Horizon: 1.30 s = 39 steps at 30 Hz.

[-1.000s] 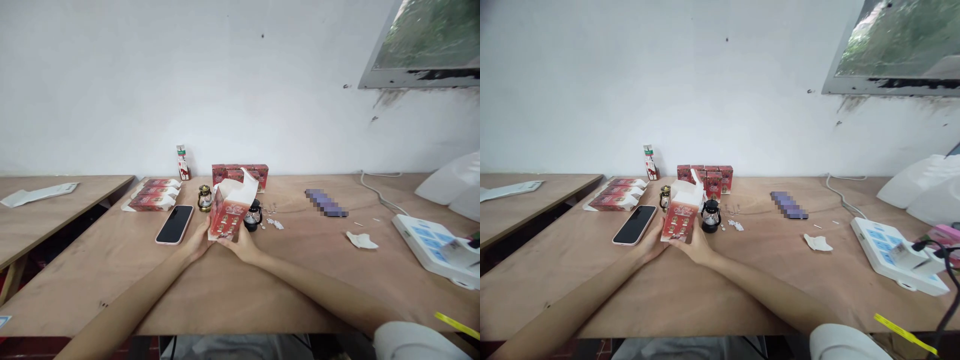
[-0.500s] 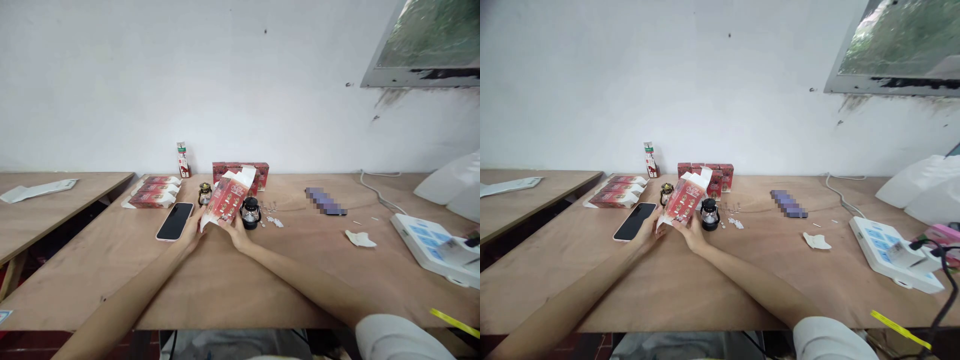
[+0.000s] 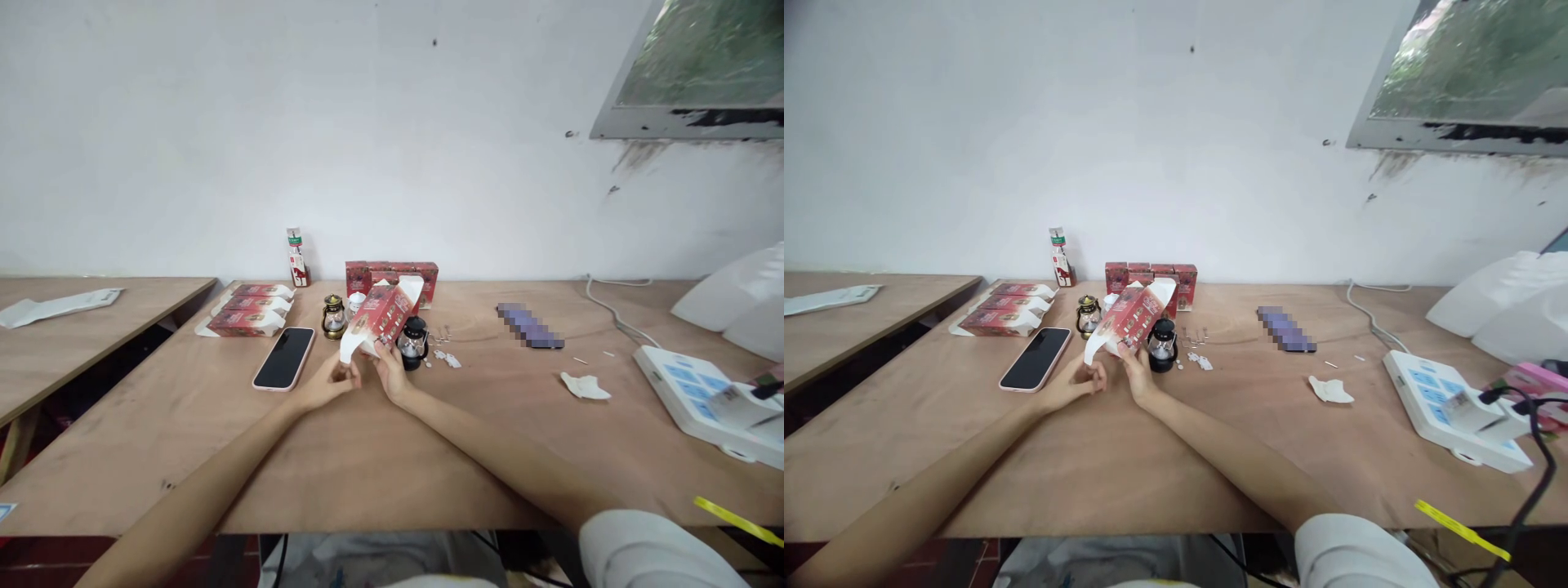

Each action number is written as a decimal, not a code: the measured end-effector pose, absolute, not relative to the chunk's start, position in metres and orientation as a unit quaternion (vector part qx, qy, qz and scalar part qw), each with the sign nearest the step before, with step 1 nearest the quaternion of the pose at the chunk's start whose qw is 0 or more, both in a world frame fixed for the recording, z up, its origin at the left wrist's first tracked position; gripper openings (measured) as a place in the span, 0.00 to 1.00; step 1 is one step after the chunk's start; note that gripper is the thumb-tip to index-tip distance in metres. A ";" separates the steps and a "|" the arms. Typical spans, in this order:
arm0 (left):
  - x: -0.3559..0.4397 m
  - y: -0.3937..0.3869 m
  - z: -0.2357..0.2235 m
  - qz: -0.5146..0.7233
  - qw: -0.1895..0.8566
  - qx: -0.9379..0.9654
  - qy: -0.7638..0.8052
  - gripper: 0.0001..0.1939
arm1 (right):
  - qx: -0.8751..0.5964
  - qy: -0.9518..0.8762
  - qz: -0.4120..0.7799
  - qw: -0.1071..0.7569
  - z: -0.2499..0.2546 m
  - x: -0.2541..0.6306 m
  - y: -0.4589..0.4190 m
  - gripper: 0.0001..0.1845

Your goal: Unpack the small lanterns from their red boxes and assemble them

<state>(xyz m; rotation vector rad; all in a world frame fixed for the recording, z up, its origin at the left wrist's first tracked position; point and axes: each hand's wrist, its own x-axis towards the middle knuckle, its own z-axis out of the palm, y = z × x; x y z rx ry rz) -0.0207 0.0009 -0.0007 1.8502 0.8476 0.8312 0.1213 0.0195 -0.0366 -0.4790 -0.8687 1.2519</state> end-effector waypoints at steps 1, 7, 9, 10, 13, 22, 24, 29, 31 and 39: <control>-0.022 0.001 -0.001 0.325 0.414 0.772 0.357 0.11 | -0.218 -0.390 0.561 0.697 -0.036 0.121 0.019 0.19; -0.024 -0.004 0.004 0.278 0.252 0.852 0.364 0.15 | -0.262 -0.356 0.547 0.711 -0.036 0.120 0.020 0.17; -0.021 -0.007 0.004 0.281 0.176 0.868 0.369 0.17 | -0.273 -0.348 0.543 0.714 -0.037 0.121 0.021 0.16; -0.020 -0.008 0.003 0.296 0.150 0.865 0.376 0.18 | -0.276 -0.347 0.541 0.714 -0.038 0.121 0.021 0.16; -0.018 -0.008 0.001 0.347 0.081 0.840 0.409 0.17 | -0.283 -0.344 0.535 0.718 -0.041 0.122 0.021 0.14; -0.017 -0.007 0.005 0.282 -0.033 0.798 0.532 0.20 | -0.290 -0.329 0.511 0.739 -0.044 0.122 0.021 0.12; -0.018 -0.005 0.004 0.288 0.022 0.802 0.523 0.22 | -0.292 -0.329 0.507 0.741 -0.043 0.122 0.022 0.12; -0.022 -0.004 0.003 0.296 0.169 0.834 0.435 0.24 | -0.306 -0.332 0.497 0.742 -0.042 0.124 0.020 0.12; -0.021 -0.008 0.003 0.328 0.209 0.828 0.404 0.22 | -0.311 -0.334 0.495 0.740 -0.041 0.124 0.017 0.13; -0.015 -0.019 0.002 0.486 0.229 0.726 0.429 0.04 | -0.327 -0.344 0.501 0.724 -0.036 0.123 0.015 0.14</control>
